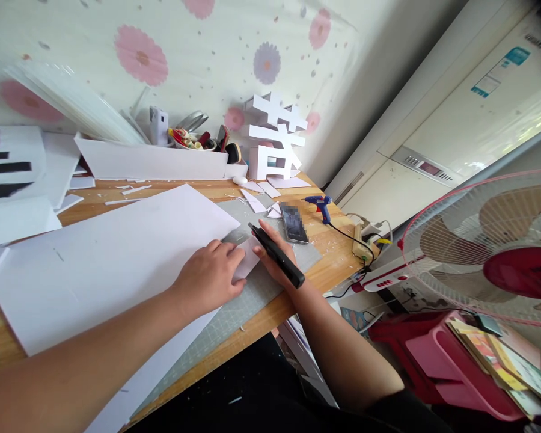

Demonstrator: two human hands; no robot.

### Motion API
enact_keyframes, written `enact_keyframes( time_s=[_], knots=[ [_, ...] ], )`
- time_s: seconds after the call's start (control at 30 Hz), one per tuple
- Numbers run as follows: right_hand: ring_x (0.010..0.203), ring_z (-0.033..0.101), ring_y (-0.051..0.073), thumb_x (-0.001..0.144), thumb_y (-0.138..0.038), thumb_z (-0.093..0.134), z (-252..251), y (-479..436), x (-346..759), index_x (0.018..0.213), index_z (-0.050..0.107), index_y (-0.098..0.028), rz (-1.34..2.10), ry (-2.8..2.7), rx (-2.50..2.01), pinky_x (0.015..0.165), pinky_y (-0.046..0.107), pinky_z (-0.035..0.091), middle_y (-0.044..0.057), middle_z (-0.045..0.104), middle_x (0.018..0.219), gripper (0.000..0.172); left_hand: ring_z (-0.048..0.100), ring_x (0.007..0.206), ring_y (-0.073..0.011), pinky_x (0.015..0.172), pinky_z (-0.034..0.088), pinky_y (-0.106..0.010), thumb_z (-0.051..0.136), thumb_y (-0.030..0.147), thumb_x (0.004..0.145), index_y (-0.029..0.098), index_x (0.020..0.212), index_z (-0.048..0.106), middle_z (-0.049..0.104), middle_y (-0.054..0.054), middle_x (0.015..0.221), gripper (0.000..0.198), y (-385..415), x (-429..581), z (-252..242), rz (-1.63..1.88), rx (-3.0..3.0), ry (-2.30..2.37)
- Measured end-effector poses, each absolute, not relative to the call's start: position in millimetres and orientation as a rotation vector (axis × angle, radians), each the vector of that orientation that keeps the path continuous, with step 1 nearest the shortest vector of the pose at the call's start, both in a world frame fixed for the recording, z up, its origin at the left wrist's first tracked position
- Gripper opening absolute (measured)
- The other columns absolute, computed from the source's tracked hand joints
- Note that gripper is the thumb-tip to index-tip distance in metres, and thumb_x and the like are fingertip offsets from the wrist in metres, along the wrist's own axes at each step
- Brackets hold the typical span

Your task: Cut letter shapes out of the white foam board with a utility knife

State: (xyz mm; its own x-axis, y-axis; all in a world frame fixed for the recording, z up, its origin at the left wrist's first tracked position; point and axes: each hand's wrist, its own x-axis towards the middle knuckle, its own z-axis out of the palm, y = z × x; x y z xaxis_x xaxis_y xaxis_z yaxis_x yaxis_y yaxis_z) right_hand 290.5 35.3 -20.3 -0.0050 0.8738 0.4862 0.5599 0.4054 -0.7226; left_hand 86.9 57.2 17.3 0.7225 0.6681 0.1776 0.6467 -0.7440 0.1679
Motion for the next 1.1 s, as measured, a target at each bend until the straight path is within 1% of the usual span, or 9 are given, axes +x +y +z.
enact_keyframes(
  time_s=[0.1,0.2,0.3,0.43,0.5,0.6,0.8,0.97,1.1],
  knots=[
    [0.111,0.07,0.022,0.094,-0.048,0.062,-19,42,288,0.146,0.049,-0.024,0.52,-1.673,-1.24,0.102,0.038,0.055,0.01,0.07,0.128,0.059,0.059,0.106,-0.0305,0.089,0.05,-0.042,0.065,0.029,0.082,0.02,0.103,0.064,0.07,-0.009,0.109,0.022,57,87,18,0.378,2.804,1.088],
    [0.099,0.072,0.02,0.094,-0.051,0.059,-23,41,291,0.146,0.049,-0.024,0.502,-1.687,-1.29,0.095,0.037,0.058,0.009,0.073,0.115,0.059,0.06,0.107,-0.0307,0.089,0.05,-0.043,0.065,0.027,0.081,0.02,0.103,0.063,0.07,-0.009,0.112,0.023,57,87,17,0.384,2.796,1.098],
    [0.102,0.072,0.021,0.095,-0.053,0.057,-24,38,294,0.147,0.047,-0.025,0.463,-1.707,-1.33,0.093,0.037,0.058,0.009,0.073,0.112,0.06,0.06,0.106,-0.0311,0.088,0.05,-0.043,0.065,0.026,0.081,0.019,0.103,0.063,0.07,-0.01,0.113,0.023,58,87,16,0.381,2.796,1.089],
    [0.116,0.068,0.022,0.095,-0.056,0.056,-22,38,295,0.151,0.041,-0.025,0.508,-1.755,-1.254,0.102,0.039,0.054,0.009,0.072,0.122,0.065,0.06,0.106,-0.0307,0.088,0.05,-0.042,0.064,0.025,0.081,0.019,0.105,0.063,0.07,-0.01,0.111,0.025,58,87,16,0.384,2.804,1.083],
    [0.115,0.069,0.022,0.096,-0.057,0.055,-22,40,294,0.152,0.038,-0.025,0.562,-1.754,-1.218,0.099,0.038,0.055,0.01,0.072,0.122,0.067,0.06,0.105,-0.0307,0.088,0.05,-0.042,0.065,0.026,0.081,0.019,0.105,0.063,0.07,-0.009,0.11,0.025,58,87,16,0.384,2.807,1.09],
    [0.106,0.072,0.021,0.097,-0.055,0.054,-25,44,294,0.153,0.037,-0.024,0.59,-1.733,-1.26,0.092,0.035,0.058,0.01,0.073,0.118,0.066,0.06,0.105,-0.0309,0.088,0.05,-0.043,0.065,0.026,0.081,0.019,0.104,0.063,0.069,-0.009,0.111,0.025,58,87,15,0.391,2.806,1.087],
    [0.096,0.069,0.024,0.095,-0.039,0.059,-25,42,293,0.15,0.041,-0.021,0.33,-1.877,-1.439,0.089,0.04,0.057,0.009,0.072,0.104,0.061,0.059,0.106,-0.0305,0.089,0.05,-0.043,0.066,0.027,0.081,0.018,0.107,0.063,0.069,-0.009,0.111,0.028,55,88,15,0.38,2.793,1.048],
    [0.098,0.067,0.029,0.094,-0.039,0.062,-24,34,292,0.147,0.048,-0.023,0.036,-1.925,-1.636,0.088,0.043,0.054,0.012,0.072,0.105,0.057,0.059,0.106,-0.0303,0.089,0.05,-0.043,0.067,0.028,0.081,0.019,0.106,0.063,0.069,-0.009,0.111,0.026,55,89,15,0.319,2.796,1.037],
    [0.094,0.066,0.029,0.095,-0.038,0.061,-23,17,296,0.143,0.053,-0.02,-0.095,-1.953,-1.736,0.084,0.041,0.055,0.013,0.072,0.101,0.052,0.059,0.106,-0.031,0.089,0.05,-0.044,0.066,0.027,0.082,0.019,0.104,0.063,0.068,-0.009,0.109,0.023,56,89,14,0.245,2.802,1.019]
  ],
)
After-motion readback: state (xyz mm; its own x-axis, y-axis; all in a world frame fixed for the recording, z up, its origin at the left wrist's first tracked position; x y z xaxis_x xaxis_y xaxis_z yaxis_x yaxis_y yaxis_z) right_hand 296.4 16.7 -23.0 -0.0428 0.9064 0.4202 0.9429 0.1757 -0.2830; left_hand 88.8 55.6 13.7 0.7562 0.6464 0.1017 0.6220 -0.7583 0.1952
